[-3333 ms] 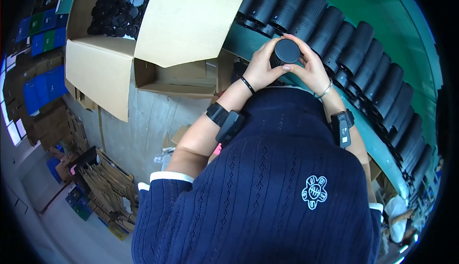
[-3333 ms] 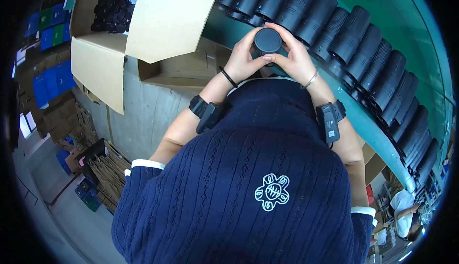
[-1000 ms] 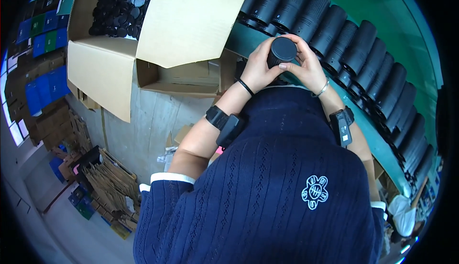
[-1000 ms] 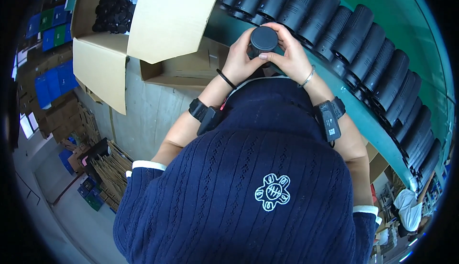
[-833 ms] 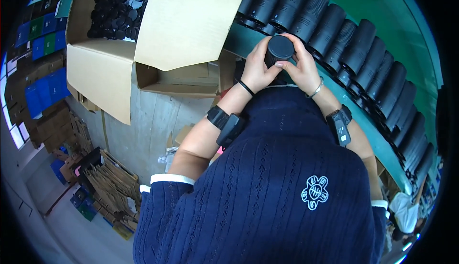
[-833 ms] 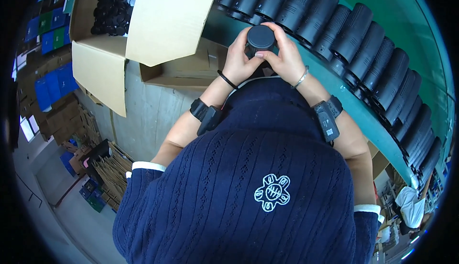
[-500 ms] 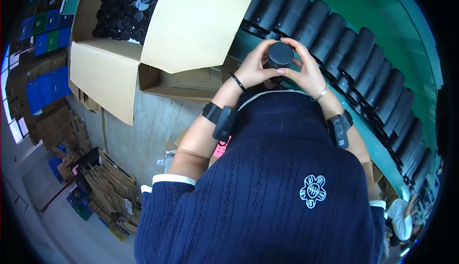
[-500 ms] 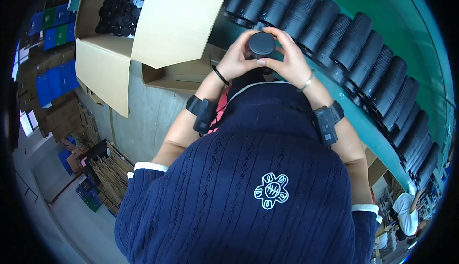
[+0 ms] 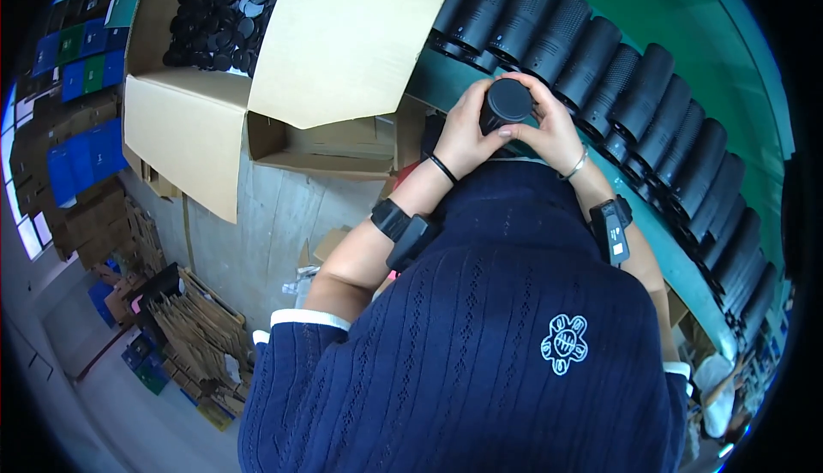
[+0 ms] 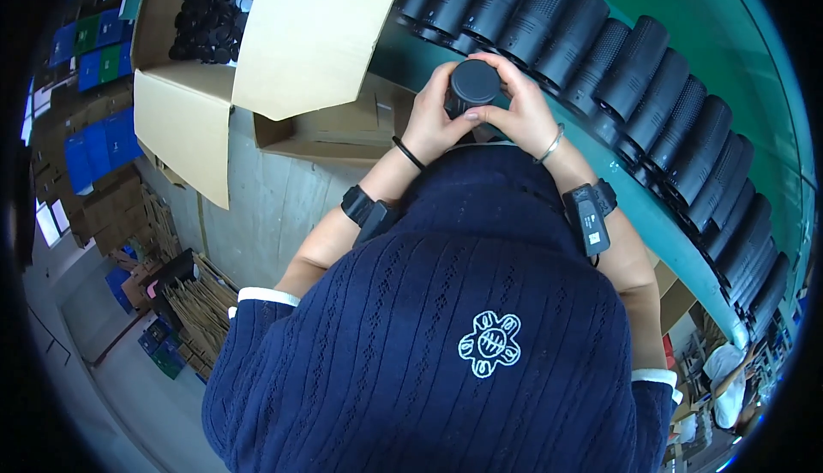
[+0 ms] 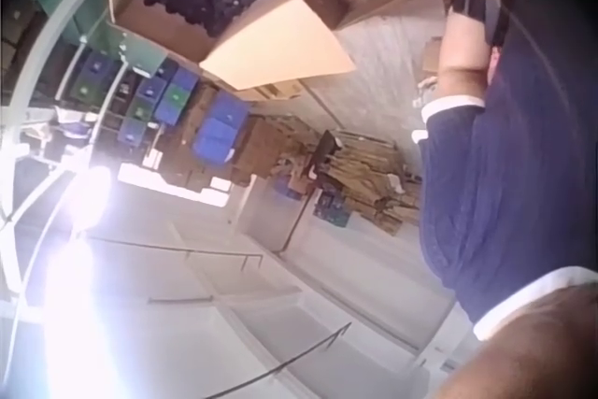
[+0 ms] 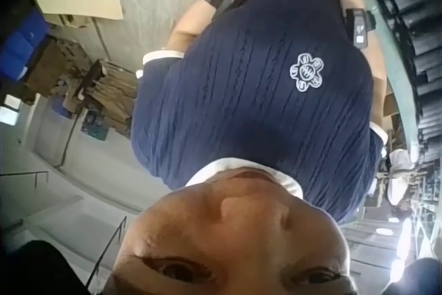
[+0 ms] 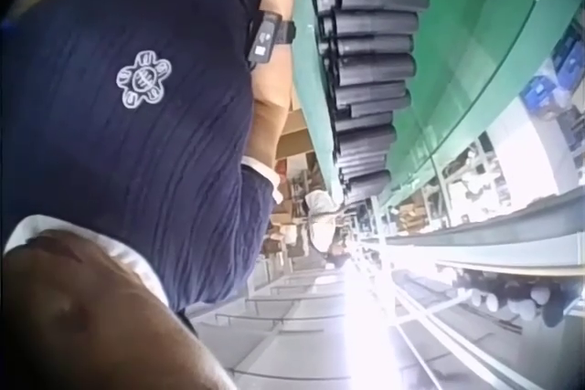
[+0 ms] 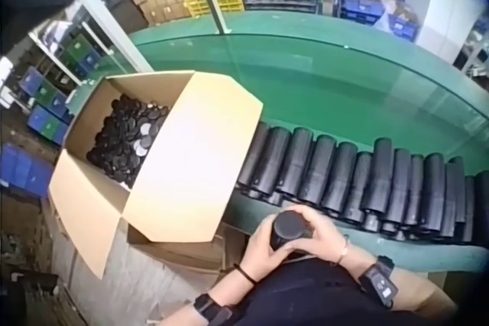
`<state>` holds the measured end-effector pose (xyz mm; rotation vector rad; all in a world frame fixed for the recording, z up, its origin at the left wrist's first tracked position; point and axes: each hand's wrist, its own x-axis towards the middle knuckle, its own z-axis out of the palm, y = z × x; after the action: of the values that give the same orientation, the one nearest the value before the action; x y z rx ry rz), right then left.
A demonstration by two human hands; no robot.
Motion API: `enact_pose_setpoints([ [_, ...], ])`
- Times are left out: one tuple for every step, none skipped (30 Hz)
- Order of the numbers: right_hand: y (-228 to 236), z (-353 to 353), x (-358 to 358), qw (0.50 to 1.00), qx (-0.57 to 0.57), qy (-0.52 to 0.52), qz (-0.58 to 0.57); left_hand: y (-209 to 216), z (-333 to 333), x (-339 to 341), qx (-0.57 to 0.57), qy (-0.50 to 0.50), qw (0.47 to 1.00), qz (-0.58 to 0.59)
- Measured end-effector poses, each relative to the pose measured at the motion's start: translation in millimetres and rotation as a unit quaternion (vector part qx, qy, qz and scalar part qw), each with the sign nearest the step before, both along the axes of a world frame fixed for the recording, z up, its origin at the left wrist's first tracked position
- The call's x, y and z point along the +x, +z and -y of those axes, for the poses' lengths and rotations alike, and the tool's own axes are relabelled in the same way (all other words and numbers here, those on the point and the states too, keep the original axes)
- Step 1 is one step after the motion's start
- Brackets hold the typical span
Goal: The person picks up a black cylinder and a cap, presses the cap onto the cylinder by hand, and places the assembled unit onto a shelf. They repeat this process, handling one black cylinder and one black cap at a time.
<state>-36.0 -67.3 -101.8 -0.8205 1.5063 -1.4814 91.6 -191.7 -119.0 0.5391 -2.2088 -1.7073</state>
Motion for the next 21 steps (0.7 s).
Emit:
enact_pose_setpoints([
  [-2,2,2,1.000,0.009,-0.012,-0.016,2,1,0,-0.038,0.002,0.999,-0.001],
  [-4,3,4,0.999,0.019,-0.024,-0.032,1,1,0,-0.038,0.002,0.999,0.001],
  [-4,4,7,0.999,0.020,-0.024,-0.032,1,1,1,-0.058,0.006,0.998,-0.009],
  [-5,5,9,0.997,0.010,-0.041,-0.064,1,1,1,-0.078,0.010,0.997,-0.019],
  [-5,6,11,0.994,0.000,-0.057,-0.096,-1,1,1,-0.078,0.009,0.997,-0.019],
  [-4,8,13,0.994,0.001,-0.057,-0.097,-3,-2,1,-0.090,0.022,0.995,-0.023],
  [-5,10,12,0.992,0.013,-0.068,-0.105,-3,-4,1,-0.102,0.034,0.994,-0.027],
  [-4,11,13,0.990,0.024,-0.079,-0.113,-4,-3,2,-0.102,0.033,0.994,-0.027],
  [-3,13,10,0.990,0.021,-0.079,-0.118,-3,3,-3,-0.093,0.023,0.995,-0.028],
  [-2,12,8,0.992,0.022,-0.071,-0.098,-3,8,-7,-0.085,0.013,0.996,-0.028],
  [0,11,6,0.995,0.023,-0.065,-0.078,-1,10,-9,-0.088,0.014,0.995,-0.033],
  [2,6,6,0.998,0.034,-0.041,-0.041,0,9,-5,-0.055,-0.008,0.997,-0.044],
  [5,4,4,0.998,0.033,-0.042,-0.042,0,9,-3,-0.022,-0.031,0.998,-0.055],
  [10,3,0,0.997,0.009,-0.035,-0.066,1,10,-4,-0.019,-0.024,0.998,-0.047],
  [16,0,-3,0.996,-0.013,-0.027,-0.089,3,10,-5,-0.017,-0.024,0.998,-0.047],
  [20,-4,-7,0.996,-0.007,-0.011,-0.092,6,11,-6,-0.059,-0.029,0.997,-0.049],
  [23,-6,-6,0.996,-0.006,-0.011,-0.092,8,10,-6,-0.100,-0.034,0.993,-0.051],
  [26,-7,-6,0.997,0.012,-0.005,-0.081,9,10,-8,-0.111,-0.033,0.992,-0.051],
  [27,-7,-7,0.997,0.030,0.000,-0.071,9,10,-8,-0.112,-0.034,0.992,-0.053],
  [27,-7,-8,0.997,0.029,-0.001,-0.072,6,10,-6,-0.095,-0.036,0.993,-0.052],
  [25,-8,-7,0.996,0.028,-0.005,-0.084,5,10,-5,-0.077,-0.040,0.995,-0.049],
])
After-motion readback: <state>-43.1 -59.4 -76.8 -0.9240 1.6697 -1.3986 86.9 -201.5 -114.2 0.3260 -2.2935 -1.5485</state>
